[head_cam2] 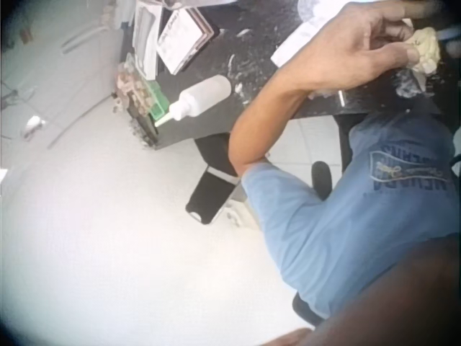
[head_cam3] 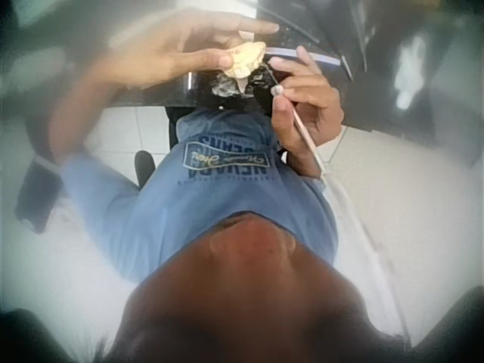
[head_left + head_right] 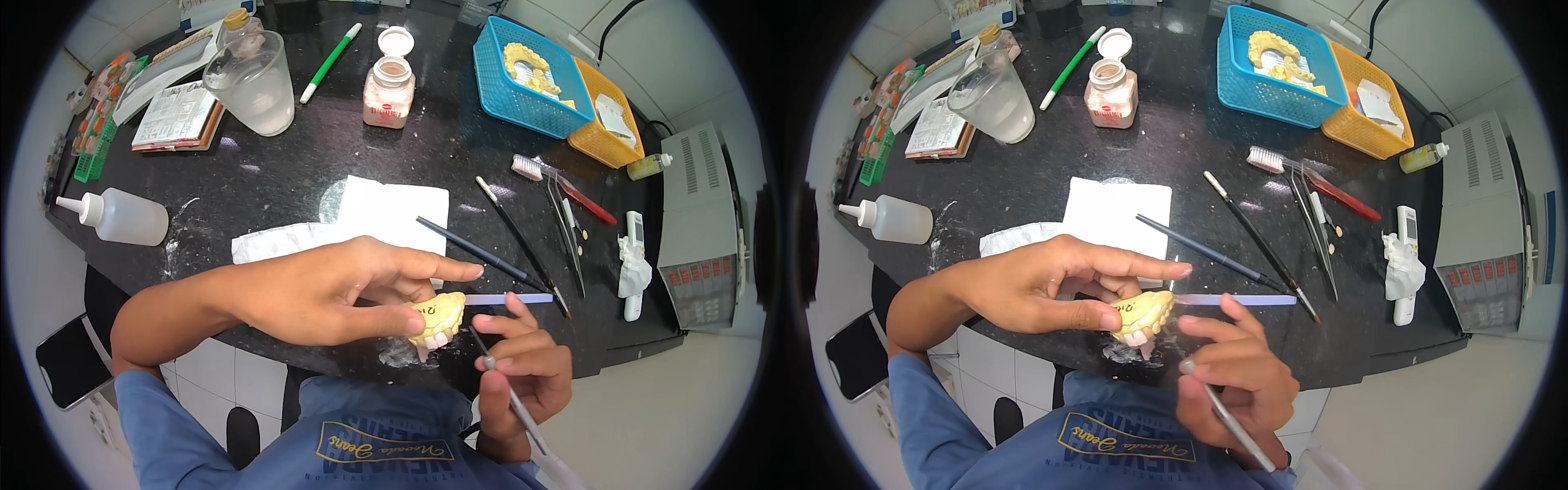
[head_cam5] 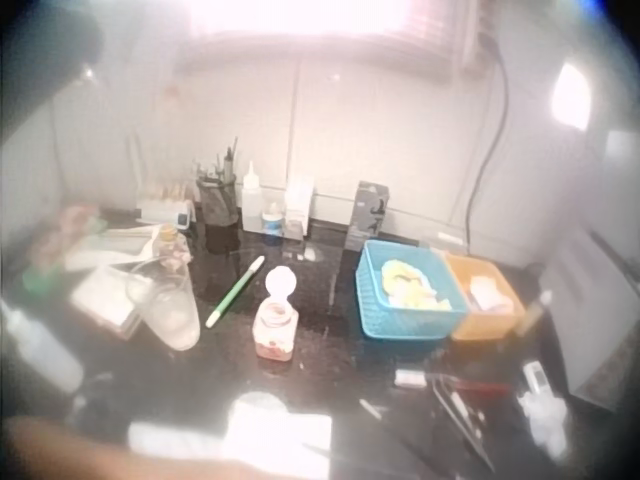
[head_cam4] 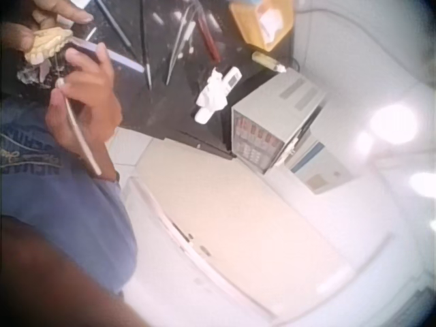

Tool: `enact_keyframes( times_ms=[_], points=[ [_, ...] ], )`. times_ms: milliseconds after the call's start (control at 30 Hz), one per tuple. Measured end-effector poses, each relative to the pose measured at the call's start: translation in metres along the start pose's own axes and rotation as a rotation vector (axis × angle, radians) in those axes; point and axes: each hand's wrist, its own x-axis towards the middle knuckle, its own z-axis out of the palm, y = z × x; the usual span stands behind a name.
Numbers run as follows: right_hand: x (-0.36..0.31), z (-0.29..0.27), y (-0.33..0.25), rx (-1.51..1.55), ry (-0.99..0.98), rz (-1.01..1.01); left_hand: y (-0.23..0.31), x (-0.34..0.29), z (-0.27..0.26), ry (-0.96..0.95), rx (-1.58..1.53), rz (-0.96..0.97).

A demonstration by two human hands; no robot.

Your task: The person uses a fine brush to apply a pink substance to a yellow denture model held in their left hand. They then switch to a metal tool to scrape and smooth the surface of the denture, focusing on the gum and tooth areas. The person repeatedly switches between the brush and the metal tool to refine the shape and finish of the denture.

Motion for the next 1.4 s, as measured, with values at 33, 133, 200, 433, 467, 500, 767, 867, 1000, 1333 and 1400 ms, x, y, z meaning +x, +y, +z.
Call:
enact_keyframes(
  times_ms=[33,133,200,433,467,500,767,867,1000,1333,1400],
  points=[
    [0.0005,0.0023,-0.0006,0.009,-0.023,-0.007,0.0003,-0.0009,0.0004,0.008,-0.004,-0.005],
    [0.004,0.0007,-0.0013,-0.003,-0.105,-0.038,0.0019,-0.0003,0.0003,0.005,-0.007,0.006],
    [0.0048,-0.0001,-0.0002,-0.015,-0.131,-0.047,0.0015,0.0011,-0.0003,0.004,-0.008,0.008],
    [0.0055,-0.0013,-0.001,-0.03,-0.163,-0.021,0.0036,0.0001,0.0011,0.013,0.016,-0.002],
    [0.0069,-0.0015,-0.001,-0.038,-0.176,-0.024,0.0033,0.0,0.0014,0.015,0.012,0.003],
    [0.0076,-0.0018,-0.0011,-0.046,-0.189,-0.027,0.0031,-0.0002,0.0016,0.018,0.004,-0.008],
    [0.0058,-0.0061,-0.0035,-0.062,-0.248,-0.012,0.0018,-0.0001,0.0012,0.017,-0.06,-0.021],
    [0.0051,-0.0064,-0.0036,-0.06,-0.256,-0.004,0.0017,0.0002,0.0012,0.014,-0.047,-0.019],
    [0.0051,-0.0055,-0.0019,-0.057,-0.254,-0.018,0.0025,-0.0001,0.0013,0.014,-0.05,-0.026],
    [0.006,-0.0048,-0.0038,-0.073,-0.253,-0.013,0.0011,-0.0004,0.0012,0.016,-0.051,-0.019],
    [0.0068,-0.0041,-0.0049,-0.082,-0.255,-0.016,0.0018,-0.0011,0.0016,0.017,-0.052,-0.026]
  ],
)
